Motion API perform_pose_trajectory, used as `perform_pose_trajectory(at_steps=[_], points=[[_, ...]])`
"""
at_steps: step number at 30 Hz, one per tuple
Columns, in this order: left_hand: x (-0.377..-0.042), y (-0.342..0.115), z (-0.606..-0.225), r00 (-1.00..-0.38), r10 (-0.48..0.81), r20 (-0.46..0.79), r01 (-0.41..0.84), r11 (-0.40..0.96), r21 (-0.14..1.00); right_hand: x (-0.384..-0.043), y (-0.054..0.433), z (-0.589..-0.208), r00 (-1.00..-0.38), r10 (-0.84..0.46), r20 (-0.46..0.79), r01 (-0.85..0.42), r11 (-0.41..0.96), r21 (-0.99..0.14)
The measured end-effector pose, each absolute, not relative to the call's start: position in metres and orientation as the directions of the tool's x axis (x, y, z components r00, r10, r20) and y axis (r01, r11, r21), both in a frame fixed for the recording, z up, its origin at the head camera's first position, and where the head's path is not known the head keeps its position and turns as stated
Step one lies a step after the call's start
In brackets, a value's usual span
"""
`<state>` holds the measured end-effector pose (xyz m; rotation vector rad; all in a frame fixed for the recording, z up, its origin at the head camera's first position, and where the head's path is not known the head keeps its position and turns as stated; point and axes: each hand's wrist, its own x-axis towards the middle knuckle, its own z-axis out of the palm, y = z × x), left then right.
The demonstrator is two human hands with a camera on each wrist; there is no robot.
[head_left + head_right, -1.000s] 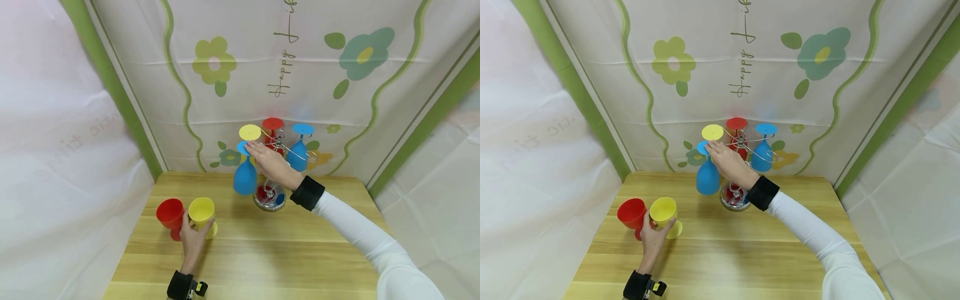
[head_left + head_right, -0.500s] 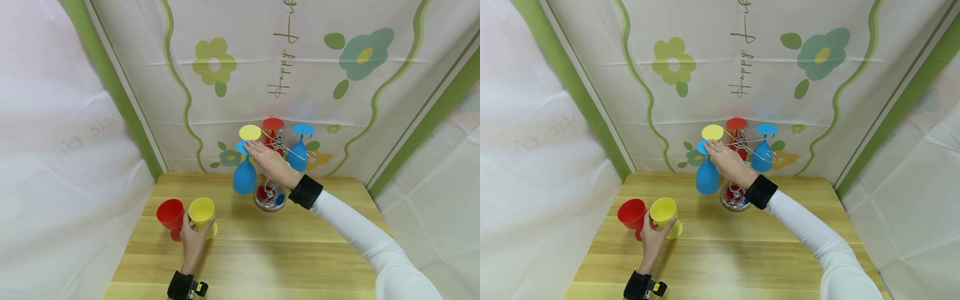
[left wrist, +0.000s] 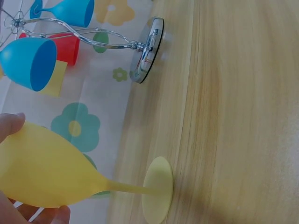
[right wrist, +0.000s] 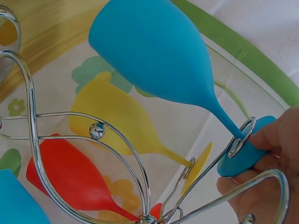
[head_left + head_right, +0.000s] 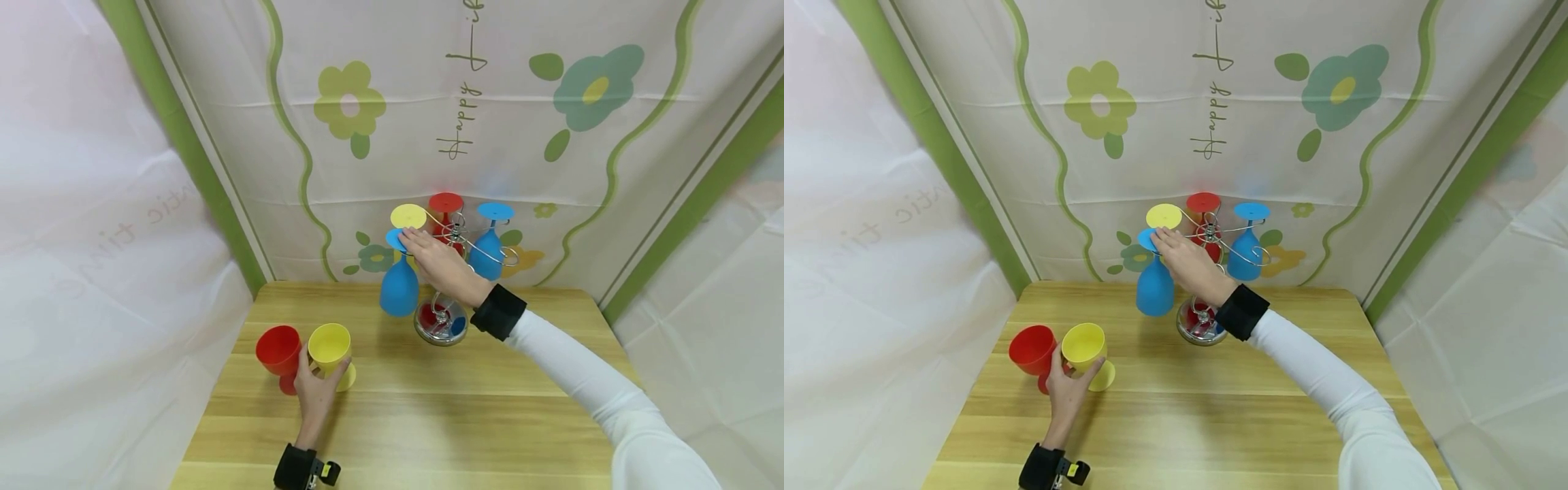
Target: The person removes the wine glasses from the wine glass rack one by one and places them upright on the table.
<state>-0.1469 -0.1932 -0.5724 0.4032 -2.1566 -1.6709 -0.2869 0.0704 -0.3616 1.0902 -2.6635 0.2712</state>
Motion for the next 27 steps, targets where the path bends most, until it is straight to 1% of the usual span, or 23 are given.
perform_pose_trajectory(at_steps=[12, 20, 27], points=[[-0.1461, -0.1944, -0.5743, -0.880, -0.457, 0.128, 0.007, 0.256, 0.967, -0.2891, 0.0699, -0.3633, -0.677, -0.665, 0.314, -0.714, 0.698, -0.062], [-0.1472, -0.1930, -0.5739, -0.878, -0.458, 0.137, 0.007, 0.274, 0.962, -0.2913, 0.0744, -0.3635, -0.690, -0.655, 0.309, -0.700, 0.712, -0.054], [-0.1475, -0.1968, -0.5727, -0.879, -0.460, 0.125, -0.005, 0.270, 0.963, -0.2934, 0.0761, -0.3628, -0.703, -0.644, 0.302, -0.691, 0.719, -0.074]])
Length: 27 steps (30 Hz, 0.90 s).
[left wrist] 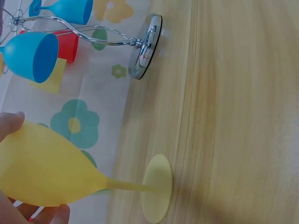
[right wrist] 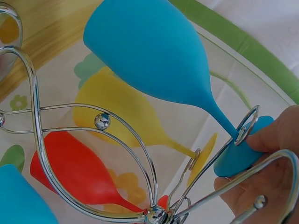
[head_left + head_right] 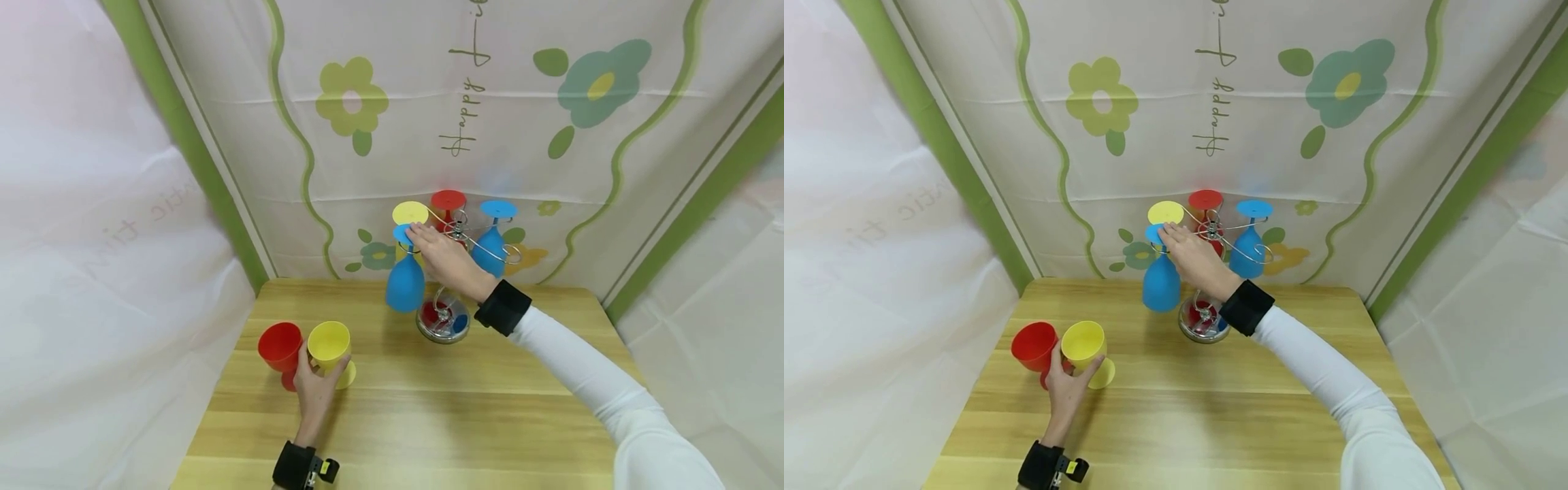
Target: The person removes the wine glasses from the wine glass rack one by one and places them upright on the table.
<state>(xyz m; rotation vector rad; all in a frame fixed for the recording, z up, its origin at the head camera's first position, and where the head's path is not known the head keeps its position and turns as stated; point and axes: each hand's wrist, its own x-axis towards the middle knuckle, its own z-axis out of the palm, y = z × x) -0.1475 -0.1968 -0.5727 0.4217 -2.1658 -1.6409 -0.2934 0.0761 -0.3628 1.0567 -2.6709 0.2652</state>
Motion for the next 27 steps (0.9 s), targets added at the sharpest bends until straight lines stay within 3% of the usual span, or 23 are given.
perform_pose_trajectory(at_steps=[27], points=[[-0.145, -0.197, -0.569, -0.885, -0.457, 0.094, -0.016, 0.232, 0.973, -0.282, 0.085, -0.363, -0.738, -0.591, 0.325, -0.644, 0.761, -0.077]])
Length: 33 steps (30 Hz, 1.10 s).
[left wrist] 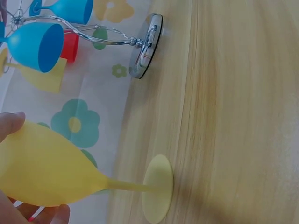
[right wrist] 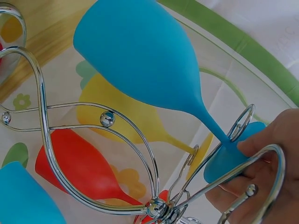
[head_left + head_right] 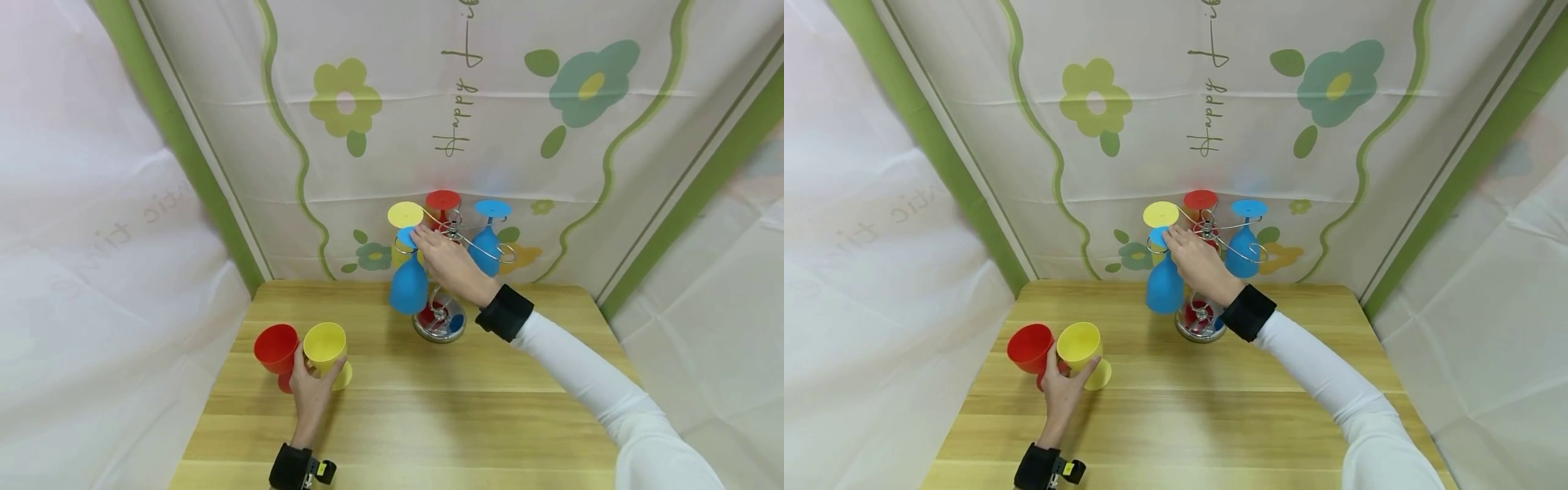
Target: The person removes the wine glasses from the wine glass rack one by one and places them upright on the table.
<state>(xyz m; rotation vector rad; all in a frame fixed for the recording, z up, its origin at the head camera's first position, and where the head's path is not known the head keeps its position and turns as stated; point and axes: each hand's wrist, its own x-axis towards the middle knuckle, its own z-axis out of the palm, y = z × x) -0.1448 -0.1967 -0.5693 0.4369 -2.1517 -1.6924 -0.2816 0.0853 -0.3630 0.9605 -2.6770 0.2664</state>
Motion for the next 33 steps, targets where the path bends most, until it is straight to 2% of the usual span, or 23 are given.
perform_pose_trajectory(at_steps=[13, 33], points=[[-0.144, -0.196, -0.570, -0.882, -0.459, 0.104, -0.010, 0.238, 0.971, -0.272, 0.091, -0.366, -0.747, -0.575, 0.333, -0.635, 0.766, -0.103], [-0.144, -0.194, -0.570, -0.881, -0.454, 0.130, 0.010, 0.256, 0.967, -0.257, 0.099, -0.371, -0.721, -0.583, 0.373, -0.647, 0.760, -0.063]])
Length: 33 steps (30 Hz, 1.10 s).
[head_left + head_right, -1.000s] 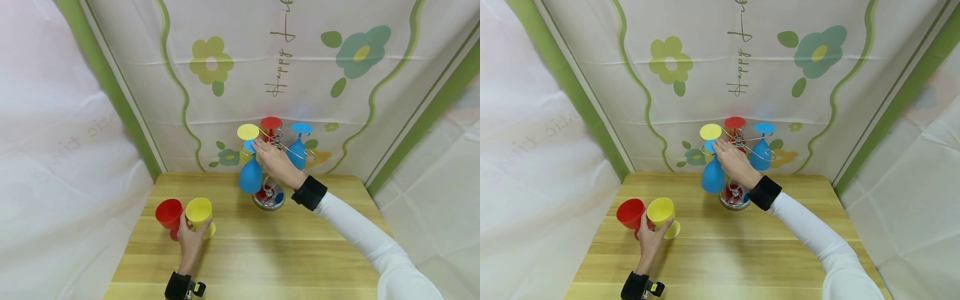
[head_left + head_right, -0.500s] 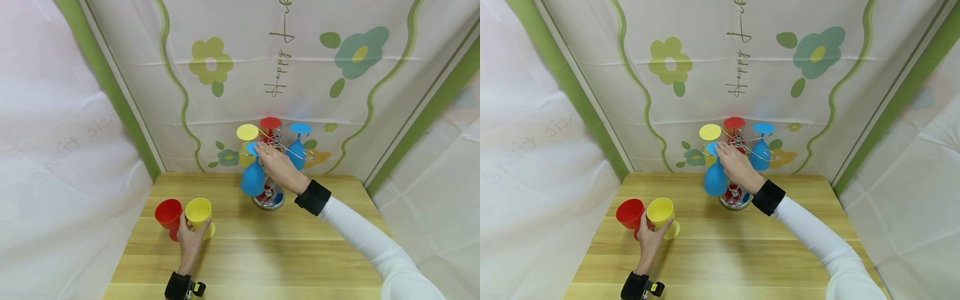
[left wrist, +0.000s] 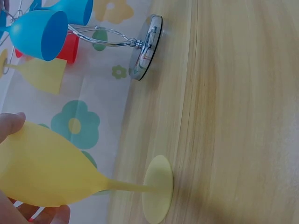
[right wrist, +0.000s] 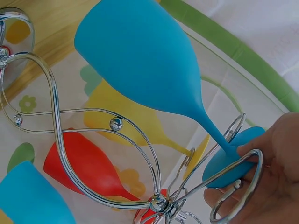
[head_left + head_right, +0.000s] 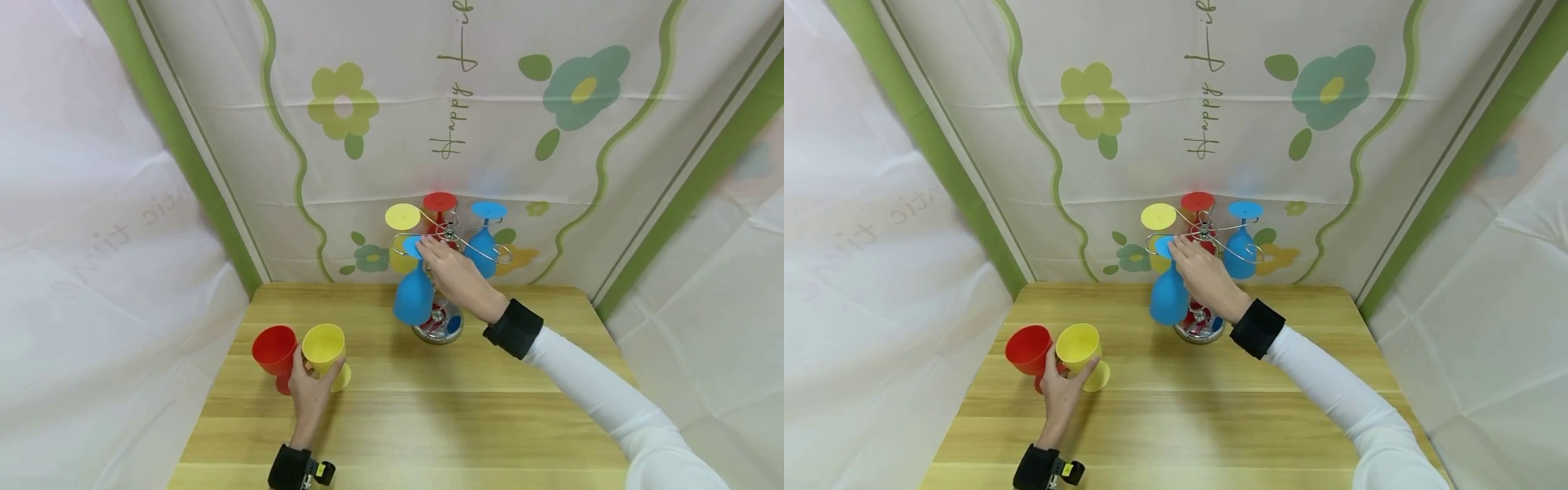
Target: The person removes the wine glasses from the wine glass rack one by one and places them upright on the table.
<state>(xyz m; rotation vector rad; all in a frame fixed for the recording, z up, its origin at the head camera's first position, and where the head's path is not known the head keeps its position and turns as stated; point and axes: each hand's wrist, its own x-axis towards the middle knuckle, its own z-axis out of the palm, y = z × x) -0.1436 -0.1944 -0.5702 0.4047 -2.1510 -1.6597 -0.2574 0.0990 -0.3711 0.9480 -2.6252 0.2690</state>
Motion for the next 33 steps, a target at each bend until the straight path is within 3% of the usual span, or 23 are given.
perform_pose_trajectory(at_steps=[14, 33], points=[[-0.143, -0.193, -0.570, -0.888, -0.440, 0.136, 0.020, 0.258, 0.966, -0.246, 0.104, -0.373, -0.725, -0.584, 0.365, -0.643, 0.764, -0.052], [-0.139, -0.192, -0.571, -0.878, -0.457, 0.142, 0.011, 0.277, 0.961, -0.229, 0.107, -0.378, -0.674, -0.604, 0.425, -0.690, 0.721, -0.069]])
